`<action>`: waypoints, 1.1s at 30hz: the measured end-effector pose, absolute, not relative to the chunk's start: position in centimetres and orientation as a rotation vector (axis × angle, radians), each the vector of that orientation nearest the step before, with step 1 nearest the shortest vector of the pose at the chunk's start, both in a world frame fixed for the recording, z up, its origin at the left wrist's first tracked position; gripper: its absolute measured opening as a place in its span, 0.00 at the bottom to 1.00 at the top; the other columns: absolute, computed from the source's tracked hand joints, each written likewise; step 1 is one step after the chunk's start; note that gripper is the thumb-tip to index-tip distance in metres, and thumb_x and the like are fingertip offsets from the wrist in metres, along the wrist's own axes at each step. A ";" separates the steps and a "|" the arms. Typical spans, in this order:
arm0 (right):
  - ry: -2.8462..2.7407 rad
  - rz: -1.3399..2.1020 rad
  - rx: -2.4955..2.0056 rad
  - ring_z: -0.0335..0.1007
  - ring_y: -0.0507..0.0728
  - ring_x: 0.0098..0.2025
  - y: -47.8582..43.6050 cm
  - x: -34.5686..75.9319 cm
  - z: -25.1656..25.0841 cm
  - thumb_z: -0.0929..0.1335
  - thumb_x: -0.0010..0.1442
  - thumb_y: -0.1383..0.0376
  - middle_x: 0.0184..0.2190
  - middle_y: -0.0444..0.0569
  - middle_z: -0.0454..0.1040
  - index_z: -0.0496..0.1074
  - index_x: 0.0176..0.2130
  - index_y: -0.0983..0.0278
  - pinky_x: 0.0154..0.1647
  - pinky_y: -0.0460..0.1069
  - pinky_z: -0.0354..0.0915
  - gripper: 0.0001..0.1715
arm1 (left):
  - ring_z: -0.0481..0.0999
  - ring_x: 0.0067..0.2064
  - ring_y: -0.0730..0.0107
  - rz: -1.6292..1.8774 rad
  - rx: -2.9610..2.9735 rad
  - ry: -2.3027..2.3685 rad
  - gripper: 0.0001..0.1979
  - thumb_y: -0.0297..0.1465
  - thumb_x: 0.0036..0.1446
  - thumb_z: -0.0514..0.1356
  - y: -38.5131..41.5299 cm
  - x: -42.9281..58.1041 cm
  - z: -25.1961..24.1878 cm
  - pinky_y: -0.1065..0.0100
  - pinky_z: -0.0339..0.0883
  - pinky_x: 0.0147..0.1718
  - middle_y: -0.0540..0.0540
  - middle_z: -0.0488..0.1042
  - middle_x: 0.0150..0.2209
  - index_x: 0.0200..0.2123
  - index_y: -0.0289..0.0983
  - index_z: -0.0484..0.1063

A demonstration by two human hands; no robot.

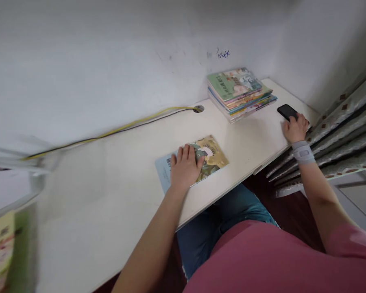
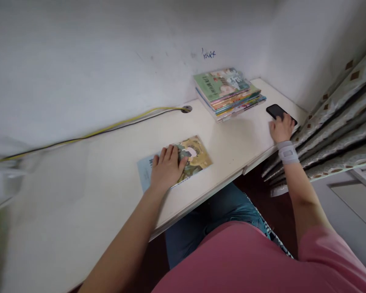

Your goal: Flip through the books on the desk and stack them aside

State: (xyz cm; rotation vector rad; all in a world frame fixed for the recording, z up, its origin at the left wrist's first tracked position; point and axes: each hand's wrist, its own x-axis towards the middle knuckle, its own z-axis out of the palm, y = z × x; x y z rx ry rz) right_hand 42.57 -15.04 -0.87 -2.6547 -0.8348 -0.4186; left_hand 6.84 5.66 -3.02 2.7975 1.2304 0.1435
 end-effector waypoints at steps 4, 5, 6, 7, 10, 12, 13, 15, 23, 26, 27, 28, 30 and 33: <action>-0.795 -0.523 -2.745 0.46 0.74 0.67 -17.5 46.5 -3.2 0.62 0.62 0.57 0.64 0.71 0.55 0.69 0.53 0.72 0.60 0.72 0.46 0.27 | 0.51 0.69 0.47 0.148 2.791 1.243 0.34 0.43 0.65 0.41 5.5 6.8 -3.0 0.45 0.47 0.64 0.35 0.53 0.68 0.66 0.27 0.55; -0.796 -0.527 -2.745 0.46 0.74 0.66 -17.5 46.8 -3.5 0.62 0.62 0.56 0.64 0.71 0.56 0.69 0.52 0.72 0.60 0.73 0.47 0.27 | 0.51 0.69 0.47 0.154 2.791 1.240 0.34 0.43 0.65 0.41 5.6 6.8 -3.1 0.45 0.47 0.64 0.35 0.53 0.68 0.66 0.27 0.55; -0.797 -0.530 -2.731 0.47 0.74 0.66 -17.4 46.9 -3.7 0.62 0.62 0.56 0.63 0.71 0.57 0.71 0.51 0.72 0.60 0.73 0.47 0.26 | 0.51 0.69 0.47 0.160 2.792 1.234 0.34 0.43 0.65 0.41 5.7 6.8 -3.2 0.45 0.47 0.64 0.35 0.53 0.68 0.66 0.27 0.55; -0.805 -0.538 -2.699 0.49 0.73 0.65 -17.1 46.7 -3.6 0.62 0.62 0.56 0.63 0.70 0.58 0.72 0.48 0.71 0.60 0.73 0.47 0.25 | 0.51 0.69 0.47 0.166 2.791 1.226 0.34 0.43 0.65 0.41 5.8 6.8 -3.2 0.45 0.47 0.64 0.34 0.53 0.68 0.66 0.27 0.55; -0.949 -0.562 -2.461 0.59 0.69 0.61 -15.3 44.1 -2.7 0.62 0.62 0.56 0.57 0.66 0.66 0.75 0.41 0.68 0.61 0.68 0.54 0.20 | 0.52 0.68 0.46 0.227 2.779 1.208 0.33 0.43 0.65 0.43 5.9 6.8 -3.2 0.44 0.49 0.64 0.33 0.55 0.67 0.65 0.27 0.56; -1.177 -0.492 -2.224 0.66 0.65 0.55 -13.1 40.6 -2.2 0.61 0.63 0.57 0.51 0.64 0.71 0.75 0.39 0.67 0.58 0.63 0.61 0.19 | 0.55 0.67 0.46 0.325 2.777 1.210 0.30 0.41 0.65 0.45 5.4 6.7 -2.9 0.44 0.52 0.63 0.32 0.58 0.66 0.63 0.27 0.59; -1.352 -0.380 -2.106 0.68 0.63 0.53 -11.7 38.3 -2.0 0.60 0.64 0.58 0.48 0.62 0.74 0.75 0.42 0.66 0.56 0.61 0.64 0.19 | 0.56 0.67 0.46 0.370 2.790 1.191 0.28 0.39 0.66 0.45 5.1 6.6 -2.7 0.44 0.52 0.62 0.32 0.60 0.65 0.62 0.28 0.61; -1.690 -0.157 -1.895 0.71 0.61 0.49 -8.8 32.9 -2.0 0.58 0.66 0.61 0.45 0.58 0.76 0.74 0.45 0.65 0.54 0.60 0.66 0.19 | 0.60 0.65 0.51 0.392 2.845 1.093 0.24 0.37 0.66 0.45 4.1 6.5 -2.3 0.47 0.52 0.63 0.35 0.65 0.62 0.58 0.30 0.66; -2.358 0.069 -1.572 0.56 0.63 0.65 -2.1 21.2 -3.0 0.56 0.68 0.61 0.63 0.62 0.62 0.63 0.61 0.73 0.65 0.60 0.55 0.29 | 0.48 0.70 0.52 -0.018 2.867 0.942 0.30 0.42 0.66 0.44 4.8 2.7 -1.8 0.46 0.44 0.65 0.39 0.51 0.69 0.67 0.33 0.53; -2.282 0.025 -1.781 0.60 0.65 0.62 -1.3 23.8 -2.6 0.58 0.66 0.58 0.61 0.61 0.65 0.66 0.58 0.71 0.61 0.59 0.58 0.28 | 0.51 0.69 0.49 0.032 2.683 1.367 0.32 0.46 0.66 0.44 7.3 -0.2 -1.7 0.46 0.47 0.64 0.36 0.53 0.68 0.66 0.32 0.54; -2.201 0.008 -1.906 0.63 0.65 0.59 -0.9 24.9 -2.4 0.59 0.65 0.58 0.59 0.62 0.67 0.67 0.57 0.70 0.58 0.59 0.60 0.27 | 0.53 0.68 0.48 0.080 2.609 1.513 0.32 0.46 0.65 0.45 8.0 -1.0 -1.8 0.46 0.49 0.63 0.34 0.55 0.67 0.65 0.31 0.56; -2.100 -0.002 -2.034 0.65 0.66 0.56 -0.4 25.8 -2.2 0.60 0.65 0.57 0.56 0.62 0.69 0.70 0.54 0.70 0.54 0.58 0.62 0.26 | 0.56 0.66 0.47 0.139 2.539 1.631 0.31 0.46 0.64 0.46 8.7 -1.6 -1.8 0.47 0.51 0.62 0.33 0.59 0.66 0.62 0.31 0.60; -1.901 0.030 -2.228 0.69 0.65 0.49 1.1 27.3 -1.7 0.61 0.64 0.55 0.49 0.63 0.73 0.74 0.47 0.69 0.47 0.57 0.64 0.24 | 0.63 0.62 0.50 0.263 2.419 1.761 0.26 0.45 0.63 0.49 9.6 -2.1 -1.7 0.50 0.55 0.60 0.33 0.66 0.61 0.56 0.33 0.66; -1.756 0.206 -2.276 0.70 0.61 0.41 4.0 28.3 -1.4 0.60 0.64 0.54 0.39 0.59 0.76 0.76 0.37 0.67 0.41 0.54 0.63 0.23 | 0.68 0.57 0.52 0.369 2.247 1.835 0.19 0.42 0.62 0.51 10.6 -1.3 -1.4 0.52 0.59 0.56 0.37 0.72 0.54 0.45 0.37 0.73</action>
